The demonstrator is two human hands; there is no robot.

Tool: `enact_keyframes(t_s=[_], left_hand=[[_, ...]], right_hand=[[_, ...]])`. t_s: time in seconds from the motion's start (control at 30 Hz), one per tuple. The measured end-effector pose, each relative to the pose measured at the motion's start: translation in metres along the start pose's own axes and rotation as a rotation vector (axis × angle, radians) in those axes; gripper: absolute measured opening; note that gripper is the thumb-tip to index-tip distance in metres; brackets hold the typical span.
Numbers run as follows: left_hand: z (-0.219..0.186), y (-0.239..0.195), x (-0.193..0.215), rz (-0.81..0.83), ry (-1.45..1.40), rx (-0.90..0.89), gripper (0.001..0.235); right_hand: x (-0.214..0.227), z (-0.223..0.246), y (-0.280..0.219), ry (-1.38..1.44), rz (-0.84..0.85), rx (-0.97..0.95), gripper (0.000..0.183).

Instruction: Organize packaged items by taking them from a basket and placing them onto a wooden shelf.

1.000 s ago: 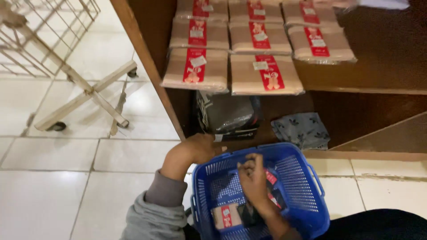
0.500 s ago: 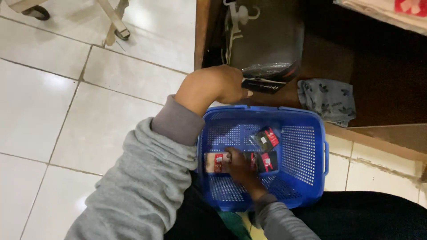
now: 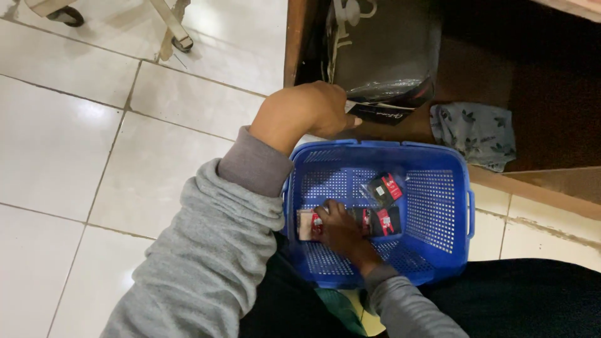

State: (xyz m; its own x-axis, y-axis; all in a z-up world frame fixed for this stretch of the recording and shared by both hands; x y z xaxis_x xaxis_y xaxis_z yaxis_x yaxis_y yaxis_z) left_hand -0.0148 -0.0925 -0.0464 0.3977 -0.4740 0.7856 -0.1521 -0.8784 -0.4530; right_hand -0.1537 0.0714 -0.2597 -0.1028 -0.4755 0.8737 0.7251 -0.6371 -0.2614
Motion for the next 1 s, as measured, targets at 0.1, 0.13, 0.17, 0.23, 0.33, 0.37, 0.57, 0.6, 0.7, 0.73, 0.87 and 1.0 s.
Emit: enact_keyframes(t_s=[0.1,0.13,0.17,0.23,0.33,0.37,0.57,0.6,0.7,0.73,0.87,1.0], left_hand=[[-0.001,-0.005,0.002,0.007,-0.003,0.021,0.061],[-0.001,-0.006,0.003,0.007,-0.001,0.021,0.061],[-0.001,-0.007,0.003,0.006,-0.005,0.027,0.061],[0.000,-0.008,0.003,0.006,-0.007,0.031,0.061],[-0.001,-0.008,0.003,0.001,0.006,0.002,0.062],[-0.001,-0.008,0.003,0.001,0.008,-0.007,0.062],[0.003,-0.006,0.002,-0.009,0.003,-0.024,0.063],[0.003,-0.007,0.003,-0.009,-0.002,-0.024,0.064],[0.006,-0.006,0.002,-0.017,-0.011,-0.034,0.064],[0.007,-0.006,0.001,-0.021,-0.005,-0.038,0.064],[0.009,-0.005,0.002,-0.044,-0.014,-0.056,0.065],[0.011,0.007,-0.010,-0.066,0.010,-0.088,0.055]], right_hand=[[-0.027,-0.019,-0.005,-0.025,-0.049,0.040,0.056],[-0.022,-0.018,-0.003,-0.024,-0.050,0.040,0.056],[-0.020,-0.016,-0.003,-0.048,-0.028,0.047,0.056],[-0.018,-0.016,-0.003,-0.071,-0.006,0.050,0.055],[-0.027,-0.017,-0.005,-0.085,0.066,0.070,0.053],[-0.029,-0.017,-0.005,-0.063,0.087,0.065,0.054],[-0.037,-0.045,-0.005,0.324,0.135,-0.084,0.052],[-0.041,-0.057,-0.003,0.506,0.106,-0.127,0.048],[-0.045,-0.078,0.015,0.871,-0.002,-0.177,0.039],[-0.021,-0.068,0.019,0.871,-0.011,-0.174,0.039],[0.066,-0.055,0.028,1.144,-0.119,-0.338,0.031],[0.140,-0.060,0.025,1.239,-0.264,-0.299,0.032]])
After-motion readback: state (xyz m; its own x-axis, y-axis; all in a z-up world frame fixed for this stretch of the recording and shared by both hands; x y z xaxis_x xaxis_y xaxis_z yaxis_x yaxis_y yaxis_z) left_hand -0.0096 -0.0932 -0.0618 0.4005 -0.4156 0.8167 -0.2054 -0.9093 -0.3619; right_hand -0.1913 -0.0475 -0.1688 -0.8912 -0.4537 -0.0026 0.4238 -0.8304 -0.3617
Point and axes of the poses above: each hand's wrist, its own y-axis towards the middle knuckle, its own x-axis out of the back of the hand, z = x × y, the point moved 10 cm from there along y, towards the middle knuckle, and after that the axes turned 2 degrees about -z, right-handed, at the moved point
